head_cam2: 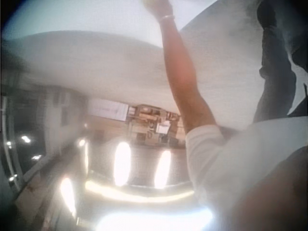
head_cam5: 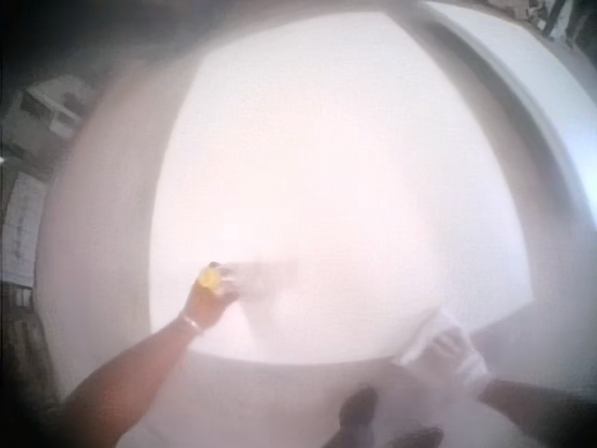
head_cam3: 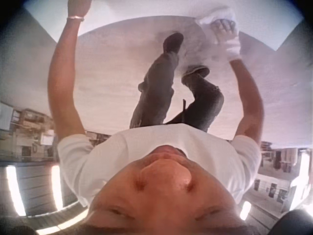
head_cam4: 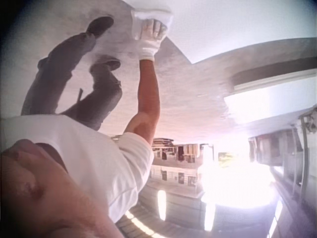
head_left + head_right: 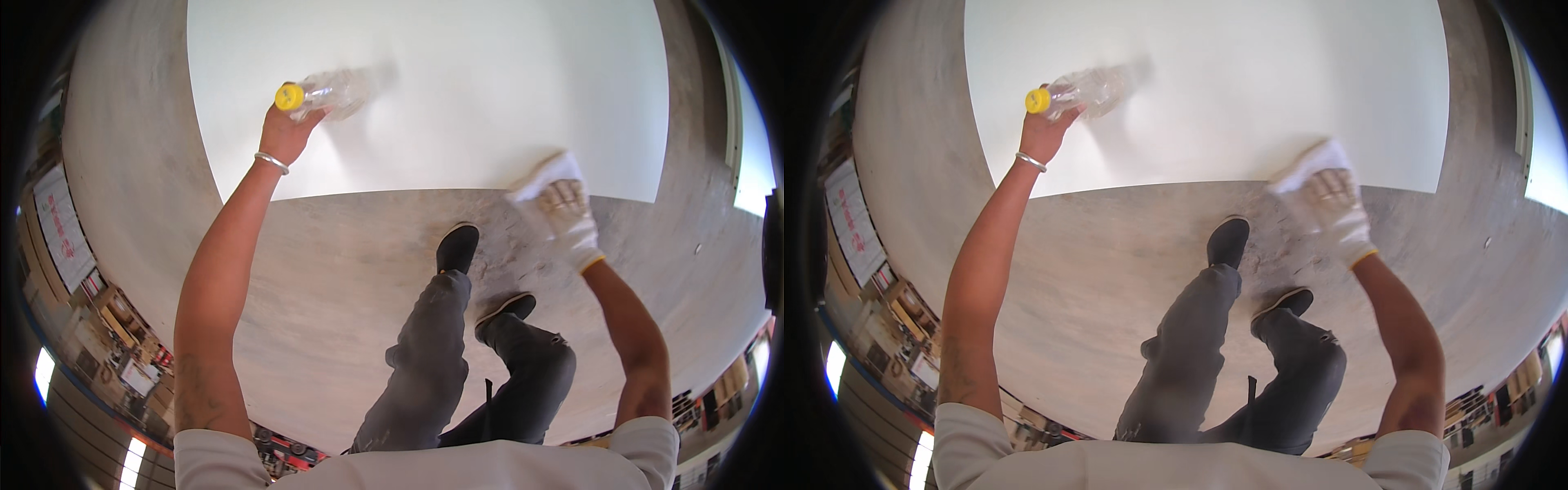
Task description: The person wipes a large white panel with a cloth, repeatedly applying liquid from a bottle and wiping different areas. They then peel a protective film from the panel's edge.
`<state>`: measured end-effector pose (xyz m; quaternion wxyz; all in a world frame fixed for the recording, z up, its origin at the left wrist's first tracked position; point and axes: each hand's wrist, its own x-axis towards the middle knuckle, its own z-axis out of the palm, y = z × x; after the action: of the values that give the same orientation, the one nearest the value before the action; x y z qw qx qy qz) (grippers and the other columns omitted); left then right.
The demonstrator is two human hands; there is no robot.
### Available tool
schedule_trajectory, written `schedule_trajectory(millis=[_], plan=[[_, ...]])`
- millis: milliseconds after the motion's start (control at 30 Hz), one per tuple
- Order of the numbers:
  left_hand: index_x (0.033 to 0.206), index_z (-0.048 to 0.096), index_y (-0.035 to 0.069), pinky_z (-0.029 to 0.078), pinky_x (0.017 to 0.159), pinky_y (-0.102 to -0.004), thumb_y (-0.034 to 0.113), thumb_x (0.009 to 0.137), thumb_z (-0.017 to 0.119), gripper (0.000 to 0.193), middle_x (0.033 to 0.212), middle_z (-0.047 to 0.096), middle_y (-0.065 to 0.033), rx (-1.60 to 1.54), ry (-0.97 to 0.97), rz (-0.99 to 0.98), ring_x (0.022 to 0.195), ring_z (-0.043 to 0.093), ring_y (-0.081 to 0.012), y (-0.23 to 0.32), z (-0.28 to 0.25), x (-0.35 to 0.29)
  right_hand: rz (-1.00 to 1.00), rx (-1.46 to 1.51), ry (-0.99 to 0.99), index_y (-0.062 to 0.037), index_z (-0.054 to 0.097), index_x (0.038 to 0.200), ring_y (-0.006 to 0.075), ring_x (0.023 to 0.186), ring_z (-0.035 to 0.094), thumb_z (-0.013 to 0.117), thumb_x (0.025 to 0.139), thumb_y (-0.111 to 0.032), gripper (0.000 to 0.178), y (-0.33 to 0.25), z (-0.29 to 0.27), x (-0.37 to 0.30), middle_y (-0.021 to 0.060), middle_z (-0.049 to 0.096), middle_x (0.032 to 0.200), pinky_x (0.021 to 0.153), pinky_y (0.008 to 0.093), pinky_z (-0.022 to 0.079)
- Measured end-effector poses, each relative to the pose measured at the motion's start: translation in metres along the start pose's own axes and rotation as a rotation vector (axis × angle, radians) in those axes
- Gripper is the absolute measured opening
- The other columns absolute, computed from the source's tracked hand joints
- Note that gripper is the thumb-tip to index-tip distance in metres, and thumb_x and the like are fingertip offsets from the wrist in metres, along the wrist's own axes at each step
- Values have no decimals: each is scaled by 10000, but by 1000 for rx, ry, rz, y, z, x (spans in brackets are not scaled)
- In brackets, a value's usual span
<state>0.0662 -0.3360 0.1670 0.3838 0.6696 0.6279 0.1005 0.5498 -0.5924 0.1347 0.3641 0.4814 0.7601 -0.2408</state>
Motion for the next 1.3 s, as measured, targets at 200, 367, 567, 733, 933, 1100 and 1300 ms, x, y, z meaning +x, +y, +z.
schedule_trajectory(millis=[200,367,567,733,933,1100,1300], plan=[[1382,588,7,533,1032,-396,445,850,861,741,1292,717,-169,-33,235,-51,1193,688,-302,22,34,17,-555,478,838,-44,582,1447,318,1472,412,602,984,-280,520,-210,-104,139,123,525,1533,1253,428,316],[1363,606,-25,534,1023,-400,463,820,877,778,1286,718,-194,48,319,-100,1198,687,-321,27,24,-37,-628,517,866,-38,534,1499,300,1521,370,623,953,-303,614,-288,-139,181,120,489,1586,1262,403,300],[1293,674,-24,551,967,-312,175,920,823,448,1182,749,-85,-350,688,-248,1078,688,-157,-25,16,-240,-577,106,871,-29,670,1301,328,1449,460,577,987,-248,394,-77,-37,81,137,613,1439,1274,480,276],[1177,697,-17,542,892,-304,103,897,830,332,1096,739,-74,-636,974,-590,984,681,-154,-45,102,-375,-277,-164,516,-38,595,1415,388,1534,360,722,856,-222,603,54,28,6,184,531,1531,1310,572,158],[1229,673,-23,546,924,-321,108,877,847,414,1109,730,-84,-752,1049,-717,1022,681,-169,-54,204,-420,-317,-32,688,21,548,1409,490,1498,346,663,843,-157,604,59,47,8,263,494,1508,1291,621,154],[1300,637,-31,538,955,-329,104,885,837,480,1195,716,-118,-696,1126,-668,1080,679,-189,-67,199,-399,-281,-122,583,-1,525,1436,477,1505,344,663,842,-133,624,27,17,8,254,482,1527,1290,615,170],[1333,621,-27,532,992,-338,82,884,831,508,1252,707,-126,-775,1145,-590,1144,672,-204,-62,196,-348,-621,-133,678,-13,504,1459,435,1502,355,713,855,-236,677,-100,-79,92,238,486,1531,1280,579,196]])
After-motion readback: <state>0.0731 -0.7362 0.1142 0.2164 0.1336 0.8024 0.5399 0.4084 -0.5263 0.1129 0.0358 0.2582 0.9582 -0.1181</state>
